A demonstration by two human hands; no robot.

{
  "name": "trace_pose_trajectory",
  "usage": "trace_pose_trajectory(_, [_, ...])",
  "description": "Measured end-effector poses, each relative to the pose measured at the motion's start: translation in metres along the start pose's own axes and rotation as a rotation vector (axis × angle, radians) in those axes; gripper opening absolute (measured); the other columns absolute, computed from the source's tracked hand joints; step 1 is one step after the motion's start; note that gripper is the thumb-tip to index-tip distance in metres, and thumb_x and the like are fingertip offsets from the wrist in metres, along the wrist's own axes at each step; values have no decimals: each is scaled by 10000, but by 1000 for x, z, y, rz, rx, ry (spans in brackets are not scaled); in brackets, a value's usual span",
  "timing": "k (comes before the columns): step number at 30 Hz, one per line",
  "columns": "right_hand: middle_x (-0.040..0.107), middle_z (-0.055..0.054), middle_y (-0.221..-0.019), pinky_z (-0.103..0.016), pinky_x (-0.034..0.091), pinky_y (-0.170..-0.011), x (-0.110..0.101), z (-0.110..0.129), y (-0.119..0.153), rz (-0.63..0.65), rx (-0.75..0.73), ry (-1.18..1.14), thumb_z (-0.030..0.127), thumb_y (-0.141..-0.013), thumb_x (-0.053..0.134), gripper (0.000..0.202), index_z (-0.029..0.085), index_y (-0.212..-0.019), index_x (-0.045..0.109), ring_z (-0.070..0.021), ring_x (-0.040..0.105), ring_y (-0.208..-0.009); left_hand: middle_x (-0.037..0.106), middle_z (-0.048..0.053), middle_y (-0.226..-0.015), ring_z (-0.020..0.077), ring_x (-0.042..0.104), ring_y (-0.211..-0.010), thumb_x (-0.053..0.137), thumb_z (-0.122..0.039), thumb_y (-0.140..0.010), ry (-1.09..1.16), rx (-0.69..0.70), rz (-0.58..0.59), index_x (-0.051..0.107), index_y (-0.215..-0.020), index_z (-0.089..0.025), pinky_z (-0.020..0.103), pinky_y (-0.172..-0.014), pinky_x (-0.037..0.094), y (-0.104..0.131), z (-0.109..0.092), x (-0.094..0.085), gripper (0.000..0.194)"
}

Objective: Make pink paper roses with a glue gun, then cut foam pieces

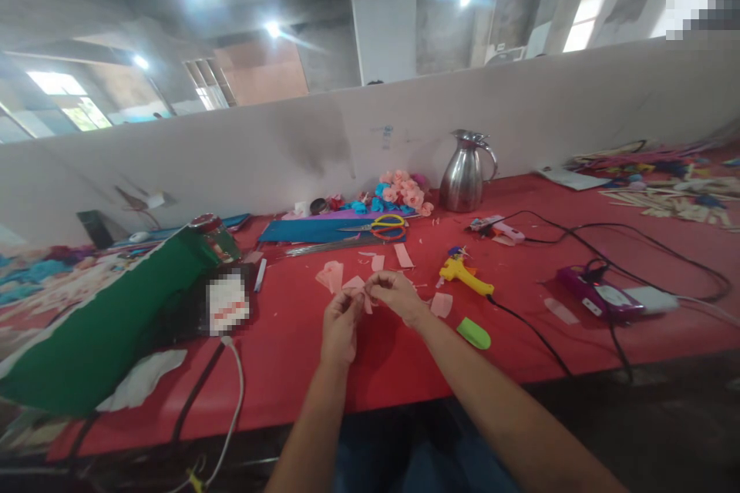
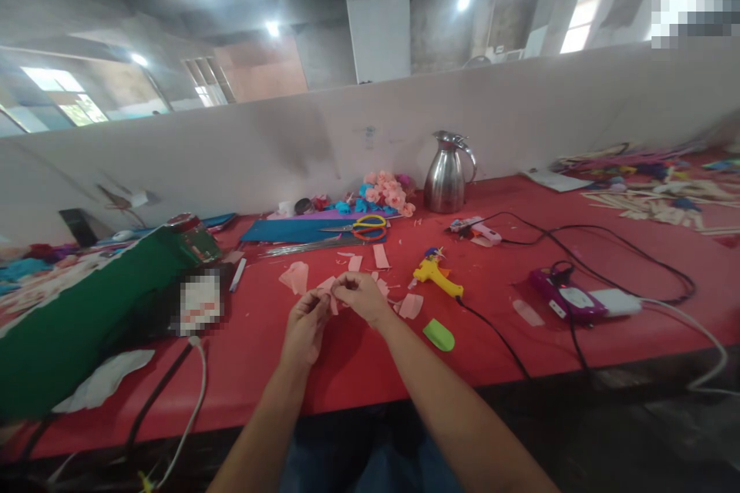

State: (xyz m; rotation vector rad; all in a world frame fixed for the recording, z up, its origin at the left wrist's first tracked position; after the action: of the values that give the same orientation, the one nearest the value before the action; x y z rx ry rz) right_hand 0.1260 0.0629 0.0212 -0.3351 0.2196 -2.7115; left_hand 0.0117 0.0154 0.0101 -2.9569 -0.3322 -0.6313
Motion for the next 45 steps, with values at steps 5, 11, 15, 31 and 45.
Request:
trace_pose_trajectory(5, [565, 37, -555, -233, 389, -556, 1, 1, 1, 41, 17, -35, 258, -657, 607, 83, 175, -659, 599, -94, 487, -528, 553, -39, -566, 61, 465, -509, 800, -325, -577, -9, -9, -24, 584, -667, -155, 174, -521, 362, 1, -3, 2, 289])
trace_pose_trajectory(11, [555, 40, -574, -228, 385, -551, 0, 1, 1, 8, 18, -30, 261, -647, 610, 85, 177, -647, 601, -88, 479, -532, 545, -43, -575, 59, 455, -508, 790, -324, -597, -6, 5, -21, 591, -690, -160, 176, -517, 359, 1, -1, 0, 275])
trace_pose_trajectory(15, [561, 36, -584, -236, 390, -569, -1, 3, 0, 31, 20, -26, 284, -654, 629, 111, 175, -663, 605, -93, 486, -542, 537, -41, -568, 67, 457, -508, 785, -322, -603, -18, 12, -15, 592, -688, -158, 186, -515, 362, 0, 0, -2, 267])
trace_pose_trajectory(31, [570, 42, -557, -231, 398, -562, -2, 6, 2, 55, 10, 47, 272, -642, 627, 105, 179, -654, 578, -97, 513, -534, 536, -36, -556, 70, 459, -520, 794, -321, -584, -34, 15, -20, 609, -678, -149, 187, -533, 356, 0, 0, -1, 270])
trace_pose_trajectory(45, [572, 34, -535, -245, 404, -539, -3, -2, -1, -48, 17, 3, 269, -638, 620, 97, 180, -636, 584, -102, 499, -500, 605, -40, -684, 85, 561, -590, 801, -191, -524, -8, 37, -139, 573, -754, -186, 201, -616, 435, 0, -1, -3, 324])
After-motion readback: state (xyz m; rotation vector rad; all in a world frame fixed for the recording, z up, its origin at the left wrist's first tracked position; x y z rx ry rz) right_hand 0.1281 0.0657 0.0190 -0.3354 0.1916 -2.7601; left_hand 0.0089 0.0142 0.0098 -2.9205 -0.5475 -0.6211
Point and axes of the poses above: each hand's wrist, its own y-axis away from the middle knuckle, its own x-axis out of the palm, z = x × y, the point moved 3 cm from there along -y, towards the middle knuckle
